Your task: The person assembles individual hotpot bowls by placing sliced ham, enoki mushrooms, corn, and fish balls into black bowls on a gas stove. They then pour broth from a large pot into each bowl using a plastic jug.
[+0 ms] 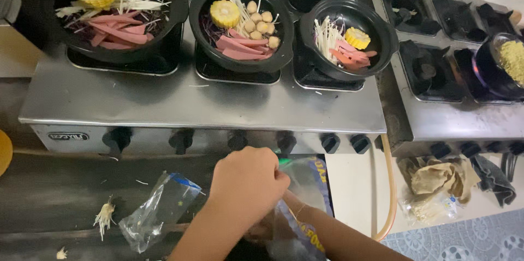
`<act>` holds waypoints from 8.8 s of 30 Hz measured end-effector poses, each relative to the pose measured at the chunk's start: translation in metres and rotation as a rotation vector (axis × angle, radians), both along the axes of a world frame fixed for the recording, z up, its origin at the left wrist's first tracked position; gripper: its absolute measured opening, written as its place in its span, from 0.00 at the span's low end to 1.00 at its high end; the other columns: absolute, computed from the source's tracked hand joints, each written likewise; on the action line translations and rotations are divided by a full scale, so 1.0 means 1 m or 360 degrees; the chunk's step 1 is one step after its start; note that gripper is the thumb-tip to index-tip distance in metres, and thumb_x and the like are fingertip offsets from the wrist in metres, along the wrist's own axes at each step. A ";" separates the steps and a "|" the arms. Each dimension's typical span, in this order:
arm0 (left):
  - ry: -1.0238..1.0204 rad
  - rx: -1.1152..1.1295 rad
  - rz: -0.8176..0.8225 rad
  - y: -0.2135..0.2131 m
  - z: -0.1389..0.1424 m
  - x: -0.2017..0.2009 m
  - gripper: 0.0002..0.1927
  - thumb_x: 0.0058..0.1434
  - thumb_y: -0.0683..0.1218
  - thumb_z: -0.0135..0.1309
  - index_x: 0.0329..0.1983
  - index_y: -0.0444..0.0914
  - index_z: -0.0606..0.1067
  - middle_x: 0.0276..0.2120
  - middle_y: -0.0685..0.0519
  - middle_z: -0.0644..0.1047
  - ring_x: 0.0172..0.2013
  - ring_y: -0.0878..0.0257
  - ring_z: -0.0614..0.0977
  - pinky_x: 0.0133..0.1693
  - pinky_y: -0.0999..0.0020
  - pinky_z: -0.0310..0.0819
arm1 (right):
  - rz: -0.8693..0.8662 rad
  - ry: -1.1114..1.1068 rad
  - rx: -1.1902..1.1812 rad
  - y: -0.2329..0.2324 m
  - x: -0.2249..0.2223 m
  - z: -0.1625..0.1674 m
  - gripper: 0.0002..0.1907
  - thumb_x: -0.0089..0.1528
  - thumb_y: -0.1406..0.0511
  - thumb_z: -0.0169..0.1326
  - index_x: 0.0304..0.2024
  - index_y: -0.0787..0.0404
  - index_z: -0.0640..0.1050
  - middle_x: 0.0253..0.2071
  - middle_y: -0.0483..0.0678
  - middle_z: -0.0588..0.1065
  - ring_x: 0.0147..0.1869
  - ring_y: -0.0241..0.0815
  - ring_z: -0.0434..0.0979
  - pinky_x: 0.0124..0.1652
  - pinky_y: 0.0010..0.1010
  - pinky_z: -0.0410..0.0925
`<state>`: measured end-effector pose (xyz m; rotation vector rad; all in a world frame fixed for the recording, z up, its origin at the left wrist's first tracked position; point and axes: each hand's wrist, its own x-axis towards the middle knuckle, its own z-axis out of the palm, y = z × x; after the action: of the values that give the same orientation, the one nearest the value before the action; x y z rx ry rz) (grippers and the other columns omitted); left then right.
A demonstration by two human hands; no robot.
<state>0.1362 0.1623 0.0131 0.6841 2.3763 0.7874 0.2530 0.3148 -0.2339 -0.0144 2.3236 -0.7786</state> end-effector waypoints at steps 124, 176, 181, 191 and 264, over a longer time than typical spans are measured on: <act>0.0453 -0.0313 -0.0332 0.027 -0.003 -0.042 0.26 0.49 0.63 0.63 0.39 0.38 0.78 0.41 0.46 0.77 0.46 0.49 0.78 0.40 0.51 0.76 | -0.2084 0.0657 -0.1326 0.257 -0.229 0.284 0.31 0.68 0.54 0.40 0.63 0.74 0.64 0.64 0.68 0.66 0.65 0.57 0.73 0.58 0.43 0.70; -0.0321 -0.0211 -0.0326 0.042 -0.004 0.014 0.17 0.56 0.53 0.53 0.39 0.37 0.81 0.39 0.42 0.81 0.42 0.43 0.83 0.46 0.51 0.78 | -0.0347 0.0459 0.0384 0.013 -0.011 -0.050 0.12 0.58 0.67 0.58 0.44 0.63 0.82 0.41 0.52 0.82 0.46 0.46 0.82 0.46 0.37 0.73; -0.0365 -0.0239 -0.0389 0.048 -0.002 0.000 0.16 0.56 0.53 0.52 0.39 0.38 0.81 0.39 0.43 0.82 0.42 0.43 0.83 0.45 0.50 0.77 | -0.0352 0.0290 0.0221 0.029 -0.003 0.021 0.13 0.58 0.67 0.59 0.46 0.63 0.82 0.42 0.51 0.82 0.46 0.43 0.82 0.46 0.36 0.73; -0.0546 -0.0318 -0.0506 0.058 0.009 -0.026 0.15 0.56 0.55 0.54 0.31 0.39 0.81 0.23 0.49 0.82 0.32 0.51 0.85 0.40 0.55 0.79 | -0.1933 0.1096 -0.1231 0.144 -0.115 0.268 0.10 0.63 0.68 0.51 0.44 0.66 0.78 0.42 0.51 0.80 0.49 0.41 0.83 0.52 0.29 0.75; -0.0388 0.0186 -0.0071 -0.137 0.010 -0.063 0.19 0.59 0.57 0.48 0.34 0.40 0.82 0.34 0.42 0.81 0.39 0.42 0.82 0.44 0.47 0.75 | -0.1588 -0.0643 -0.1809 -0.054 -0.078 0.090 0.21 0.65 0.58 0.41 0.46 0.65 0.79 0.39 0.51 0.81 0.39 0.42 0.80 0.38 0.32 0.72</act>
<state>0.0735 0.0254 0.0235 0.6459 2.1023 0.9399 0.1752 0.2605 -0.1440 0.7516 1.1355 -2.2202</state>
